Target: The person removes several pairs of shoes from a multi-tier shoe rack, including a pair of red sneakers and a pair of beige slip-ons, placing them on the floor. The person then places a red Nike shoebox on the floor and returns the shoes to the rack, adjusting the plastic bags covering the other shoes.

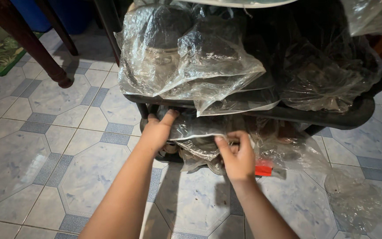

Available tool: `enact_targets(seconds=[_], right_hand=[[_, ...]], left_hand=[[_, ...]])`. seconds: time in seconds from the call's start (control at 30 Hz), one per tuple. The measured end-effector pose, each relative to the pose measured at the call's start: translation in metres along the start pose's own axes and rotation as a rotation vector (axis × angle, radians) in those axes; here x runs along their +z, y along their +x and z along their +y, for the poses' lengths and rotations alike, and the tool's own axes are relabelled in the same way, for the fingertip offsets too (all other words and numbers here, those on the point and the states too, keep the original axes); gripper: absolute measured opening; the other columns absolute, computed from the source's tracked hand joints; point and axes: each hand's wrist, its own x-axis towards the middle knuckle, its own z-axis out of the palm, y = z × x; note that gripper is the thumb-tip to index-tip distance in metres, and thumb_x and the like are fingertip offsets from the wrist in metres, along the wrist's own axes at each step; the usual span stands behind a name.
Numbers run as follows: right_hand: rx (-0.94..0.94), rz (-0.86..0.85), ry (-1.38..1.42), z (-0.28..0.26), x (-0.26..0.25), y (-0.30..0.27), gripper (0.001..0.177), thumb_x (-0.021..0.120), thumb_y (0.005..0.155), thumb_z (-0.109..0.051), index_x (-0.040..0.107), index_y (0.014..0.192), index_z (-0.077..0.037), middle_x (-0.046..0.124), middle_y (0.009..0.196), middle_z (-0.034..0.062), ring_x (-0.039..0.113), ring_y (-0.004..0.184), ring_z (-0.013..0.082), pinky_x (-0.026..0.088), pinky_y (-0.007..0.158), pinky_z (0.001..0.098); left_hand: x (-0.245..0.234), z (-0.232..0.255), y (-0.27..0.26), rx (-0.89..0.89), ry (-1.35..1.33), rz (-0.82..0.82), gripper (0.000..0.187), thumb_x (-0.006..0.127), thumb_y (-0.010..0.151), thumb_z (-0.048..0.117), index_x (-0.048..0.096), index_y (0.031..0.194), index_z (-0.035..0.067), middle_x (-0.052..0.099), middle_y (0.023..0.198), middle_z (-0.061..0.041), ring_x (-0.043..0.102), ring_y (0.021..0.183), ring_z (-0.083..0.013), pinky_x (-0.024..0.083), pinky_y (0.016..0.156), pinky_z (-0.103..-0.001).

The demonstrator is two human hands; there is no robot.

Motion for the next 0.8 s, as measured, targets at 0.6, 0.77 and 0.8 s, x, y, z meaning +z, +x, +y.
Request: enact_targets(seconds=[0.6,0.77,0.8], right_hand=[[0.585,-0.375,0.523,-0.020,-0.011,-0.001,0.086,0.053,0.080,-0.074,0.052,0.137,-0.010,0.067,0.119,0.0228,0.067,0.111,0.0282,0.054,0.097,0.0433],[0.717,-0.353,0.798,-0.016,-0.005,0.003,0.076,0.056,0.083,-0.074,0.063,0.109,-0.003,0.067,0.096,0.0145,0.067,0.087,0.0269,0.056,0.080,0.0400],[0.718,-0.382,0.830,-0.011,-0.006,-0.002,0.073,0.057,0.085,-0.073,0.064,0.103,-0.002,0.065,0.090,0.0126,0.065,0.082,0.0250,0.056,0.077,0.0383]], left_hand=[[-0.048,0.039,-0.023,-0.330,0.256,-0.541,0.064,0.041,0.076,0.075,0.075,0.107,0.030,0.042,0.055,-0.001,0.027,0.043,-0.0142,0.021,0.043,-0.033],[-0.047,0.039,-0.017,-0.364,0.305,-0.426,0.070,0.051,0.080,0.081,0.067,0.090,0.013,0.047,0.057,0.001,0.030,0.047,-0.0124,0.026,0.046,-0.031],[-0.047,0.037,-0.018,-0.357,0.307,-0.451,0.070,0.049,0.080,0.081,0.064,0.085,0.013,0.044,0.057,0.001,0.028,0.046,-0.0133,0.023,0.045,-0.032]])
